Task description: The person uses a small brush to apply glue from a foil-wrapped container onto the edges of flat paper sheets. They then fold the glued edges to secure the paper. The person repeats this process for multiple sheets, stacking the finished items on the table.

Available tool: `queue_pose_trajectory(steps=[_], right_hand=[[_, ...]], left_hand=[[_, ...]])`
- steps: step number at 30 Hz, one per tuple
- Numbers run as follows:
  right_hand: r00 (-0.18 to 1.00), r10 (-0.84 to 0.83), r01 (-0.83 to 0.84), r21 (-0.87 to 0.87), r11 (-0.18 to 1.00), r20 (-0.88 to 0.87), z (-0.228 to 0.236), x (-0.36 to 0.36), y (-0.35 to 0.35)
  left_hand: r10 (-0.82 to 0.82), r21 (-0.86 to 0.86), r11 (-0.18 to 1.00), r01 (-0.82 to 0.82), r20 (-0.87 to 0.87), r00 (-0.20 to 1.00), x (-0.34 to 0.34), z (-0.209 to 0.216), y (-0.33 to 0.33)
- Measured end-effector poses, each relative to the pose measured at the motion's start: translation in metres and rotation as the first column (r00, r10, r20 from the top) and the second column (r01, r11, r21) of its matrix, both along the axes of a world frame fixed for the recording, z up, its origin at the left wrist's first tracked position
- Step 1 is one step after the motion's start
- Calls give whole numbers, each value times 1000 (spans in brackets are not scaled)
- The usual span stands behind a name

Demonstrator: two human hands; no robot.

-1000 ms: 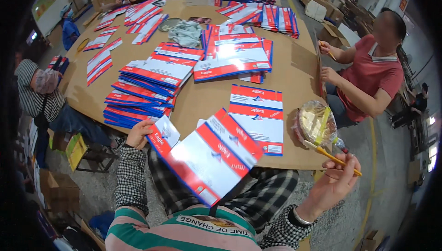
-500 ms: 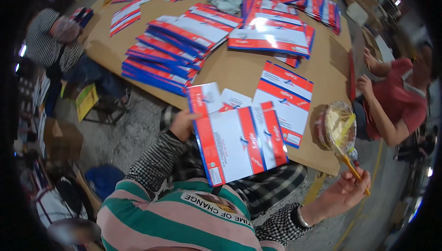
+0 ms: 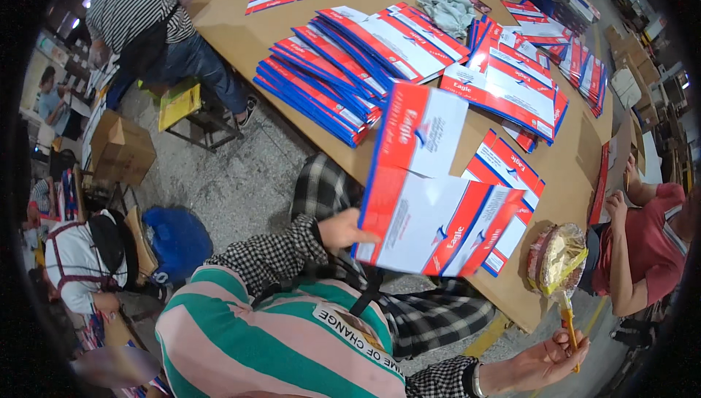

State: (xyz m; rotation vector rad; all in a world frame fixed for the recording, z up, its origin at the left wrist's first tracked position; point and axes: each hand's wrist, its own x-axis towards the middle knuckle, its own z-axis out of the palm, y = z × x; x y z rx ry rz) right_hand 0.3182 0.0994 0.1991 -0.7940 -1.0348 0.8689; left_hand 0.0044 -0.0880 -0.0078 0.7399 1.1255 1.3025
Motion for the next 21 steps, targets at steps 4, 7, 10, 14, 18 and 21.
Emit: queue_pose_trajectory(steps=[4,7,10,14,18,21], right_hand=[[1000,0,0,22,1000,3,4,-15,-2],[1000,4,-4,24,1000,5,0,-12,6],[998,-56,58,58,997,-40,8,-40,-2],[988,-155,155,56,986,-9,25,-61,-16],[991,-131,131,8,991,-12,23,-71,-12],[987,-159,158,12,987,4,27,-70,-11]], left_hand=[[292,243,932,-268,-69,954,-80,41,38],[475,257,855,-451,-37,879,-143,87,73],[641,396,716,-575,-45,766,-210,91,128],[700,138,674,-725,195,687,-254,94,183],[733,-2,621,-784,-353,581,-325,12,191],[868,-303,458,-836,-47,494,-295,28,206]])
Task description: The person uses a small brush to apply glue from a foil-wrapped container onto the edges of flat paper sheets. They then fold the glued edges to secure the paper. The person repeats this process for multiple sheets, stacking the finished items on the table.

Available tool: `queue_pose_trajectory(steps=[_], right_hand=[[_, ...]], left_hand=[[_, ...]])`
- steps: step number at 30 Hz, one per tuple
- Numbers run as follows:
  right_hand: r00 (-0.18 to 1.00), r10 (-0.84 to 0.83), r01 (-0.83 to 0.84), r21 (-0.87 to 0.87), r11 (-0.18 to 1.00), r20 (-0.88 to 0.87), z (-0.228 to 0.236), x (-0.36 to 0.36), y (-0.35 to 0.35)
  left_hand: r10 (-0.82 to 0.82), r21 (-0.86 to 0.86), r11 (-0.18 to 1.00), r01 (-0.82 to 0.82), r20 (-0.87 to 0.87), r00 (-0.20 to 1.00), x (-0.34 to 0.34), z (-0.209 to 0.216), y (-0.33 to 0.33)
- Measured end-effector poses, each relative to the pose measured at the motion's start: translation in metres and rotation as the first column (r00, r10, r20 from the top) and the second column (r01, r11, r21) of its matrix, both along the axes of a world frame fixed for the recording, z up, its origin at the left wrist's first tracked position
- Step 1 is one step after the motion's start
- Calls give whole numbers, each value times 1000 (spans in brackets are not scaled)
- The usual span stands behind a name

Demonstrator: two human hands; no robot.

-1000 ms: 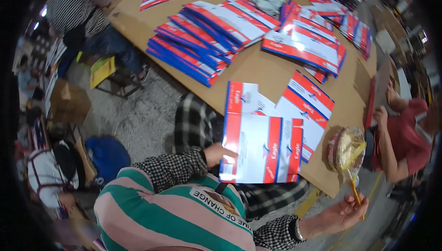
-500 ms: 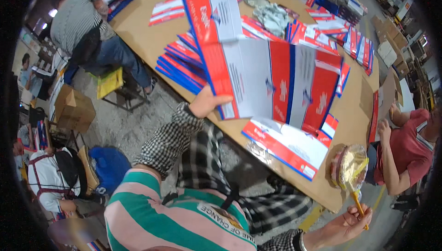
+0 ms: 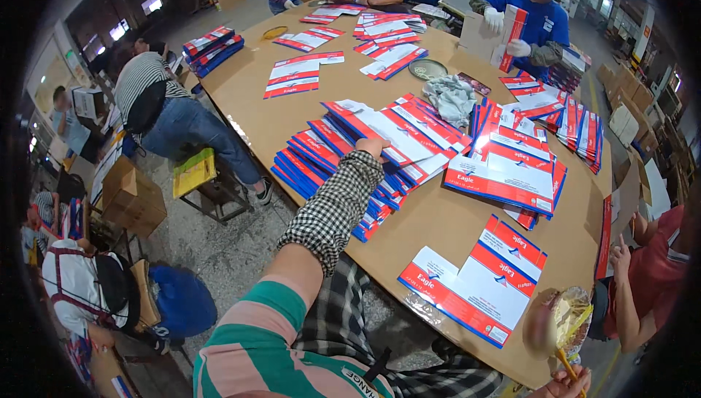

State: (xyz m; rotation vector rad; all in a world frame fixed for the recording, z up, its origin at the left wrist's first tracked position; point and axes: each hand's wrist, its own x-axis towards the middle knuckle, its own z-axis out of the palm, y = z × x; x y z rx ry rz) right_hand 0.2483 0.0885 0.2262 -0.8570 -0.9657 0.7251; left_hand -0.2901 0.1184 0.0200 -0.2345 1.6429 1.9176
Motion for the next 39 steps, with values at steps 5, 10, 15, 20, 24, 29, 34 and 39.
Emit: queue_pose_trajectory(steps=[5,10,15,20,24,29,34,39], right_hand=[[1000,10,-10,13,1000,9,-3,1,3],[946,-125,83,150,985,298,-17,23,7],[999,-38,39,13,999,-5,-2,26,-3],[993,-69,66,34,997,99,-18,46,0],[999,-47,47,-21,999,-6,-10,41,-6],[994,-104,100,-94,991,-39,-5,43,-17],[999,-16,11,-125,992,-42,-7,58,-21],[988,118,-125,-72,989,-98,-44,96,-4]], left_hand=[[-30,-110,994,26,-39,999,13,19,3],[-162,-336,929,157,13,987,15,24,-7],[-368,-457,863,216,-274,889,57,41,-22],[-683,-614,727,308,-693,231,171,6,-54],[-803,-784,499,370,-578,-141,242,-10,-75],[-898,-888,311,340,-391,-200,256,-2,-75],[-922,-951,232,205,-283,-266,259,1,-57],[-904,-940,251,231,-313,-292,293,11,-54]])
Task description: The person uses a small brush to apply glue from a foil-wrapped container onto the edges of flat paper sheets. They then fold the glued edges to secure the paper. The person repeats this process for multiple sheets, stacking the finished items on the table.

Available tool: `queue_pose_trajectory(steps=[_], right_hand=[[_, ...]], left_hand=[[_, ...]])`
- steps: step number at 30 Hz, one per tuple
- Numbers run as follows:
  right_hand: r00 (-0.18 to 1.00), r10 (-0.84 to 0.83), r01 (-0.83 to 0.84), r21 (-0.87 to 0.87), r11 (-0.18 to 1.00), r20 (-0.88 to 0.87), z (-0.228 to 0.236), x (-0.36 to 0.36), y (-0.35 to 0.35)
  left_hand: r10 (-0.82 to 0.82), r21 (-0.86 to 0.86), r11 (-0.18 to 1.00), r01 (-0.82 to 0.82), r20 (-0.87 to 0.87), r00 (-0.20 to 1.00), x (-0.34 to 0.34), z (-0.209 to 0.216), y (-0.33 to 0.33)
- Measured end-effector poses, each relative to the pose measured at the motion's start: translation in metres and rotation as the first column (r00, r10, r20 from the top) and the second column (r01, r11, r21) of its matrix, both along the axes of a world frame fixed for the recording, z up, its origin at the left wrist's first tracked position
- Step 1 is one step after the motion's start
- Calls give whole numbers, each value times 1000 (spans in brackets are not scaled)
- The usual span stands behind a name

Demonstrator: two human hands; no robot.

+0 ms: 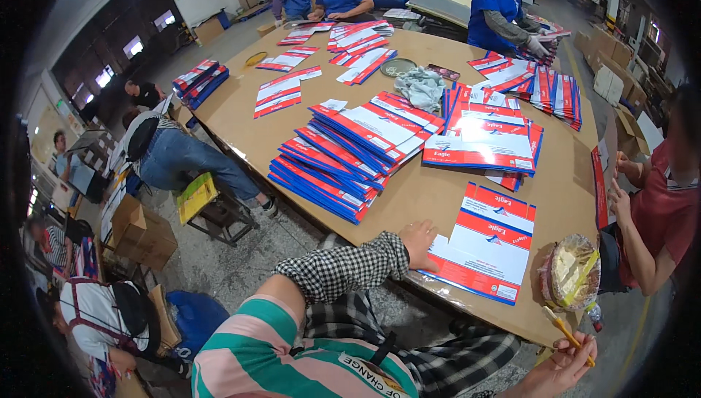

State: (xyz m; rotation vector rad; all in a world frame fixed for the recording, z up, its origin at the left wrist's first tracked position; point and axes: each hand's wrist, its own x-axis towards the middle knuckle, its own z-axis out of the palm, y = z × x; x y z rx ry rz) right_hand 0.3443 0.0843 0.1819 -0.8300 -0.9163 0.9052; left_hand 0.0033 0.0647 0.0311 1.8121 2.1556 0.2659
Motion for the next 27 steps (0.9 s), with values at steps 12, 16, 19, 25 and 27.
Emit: queue_pose_trajectory(steps=[12,16,19,25,27], right_hand=[[1000,-1,1,15,1000,3,-5,0,-3],[1000,-11,11,8,1000,4,-2,1,-5],[1000,-27,27,-8,1000,7,1,-1,-7],[996,23,-28,-55,998,-81,6,-10,-11],[999,23,-23,-14,1000,-25,6,-13,-10]], left_hand=[[-24,11,1000,24,21,999,6,1,-5],[-33,54,998,26,139,990,-6,-7,-6],[-64,78,996,51,177,982,-17,-9,-7],[-11,51,999,7,90,996,-37,-65,3],[-34,38,999,28,155,987,-33,-48,6]])
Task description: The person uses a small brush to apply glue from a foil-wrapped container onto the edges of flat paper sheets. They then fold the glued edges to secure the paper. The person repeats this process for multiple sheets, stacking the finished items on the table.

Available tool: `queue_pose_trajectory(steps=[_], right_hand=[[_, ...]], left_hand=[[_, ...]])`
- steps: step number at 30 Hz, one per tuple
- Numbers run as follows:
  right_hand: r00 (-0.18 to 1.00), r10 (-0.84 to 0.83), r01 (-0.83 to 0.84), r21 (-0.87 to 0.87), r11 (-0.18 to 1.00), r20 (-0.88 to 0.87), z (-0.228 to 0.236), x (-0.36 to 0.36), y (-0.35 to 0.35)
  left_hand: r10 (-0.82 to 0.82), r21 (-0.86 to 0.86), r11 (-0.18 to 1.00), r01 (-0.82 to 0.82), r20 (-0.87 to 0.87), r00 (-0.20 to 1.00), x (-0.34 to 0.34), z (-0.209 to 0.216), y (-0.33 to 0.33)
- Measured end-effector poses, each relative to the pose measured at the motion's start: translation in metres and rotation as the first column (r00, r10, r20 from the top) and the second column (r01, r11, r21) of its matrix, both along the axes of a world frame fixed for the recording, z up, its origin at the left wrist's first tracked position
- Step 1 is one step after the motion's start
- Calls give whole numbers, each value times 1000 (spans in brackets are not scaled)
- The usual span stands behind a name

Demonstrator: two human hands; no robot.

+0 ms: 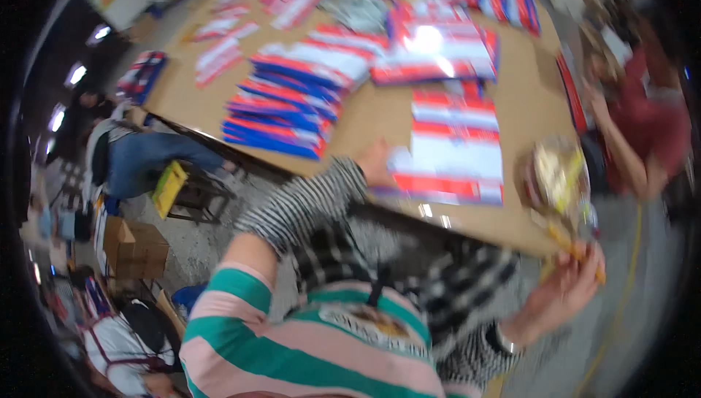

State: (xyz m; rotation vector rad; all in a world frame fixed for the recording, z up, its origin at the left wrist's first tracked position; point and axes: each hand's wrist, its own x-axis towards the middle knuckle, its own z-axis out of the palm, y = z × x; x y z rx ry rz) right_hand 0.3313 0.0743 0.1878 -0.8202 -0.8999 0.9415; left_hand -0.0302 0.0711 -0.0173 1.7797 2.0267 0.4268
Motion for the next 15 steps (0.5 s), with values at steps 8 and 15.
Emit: queue_pose_trajectory(steps=[8,15], right_hand=[[1000,24,-24,76,997,-3,-2,5,-2],[998,69,-69,56,996,10,0,1,-2]], left_hand=[[36,112,993,-46,86,996,7,19,-7],[113,46,991,-127,225,968,-10,-7,1]])
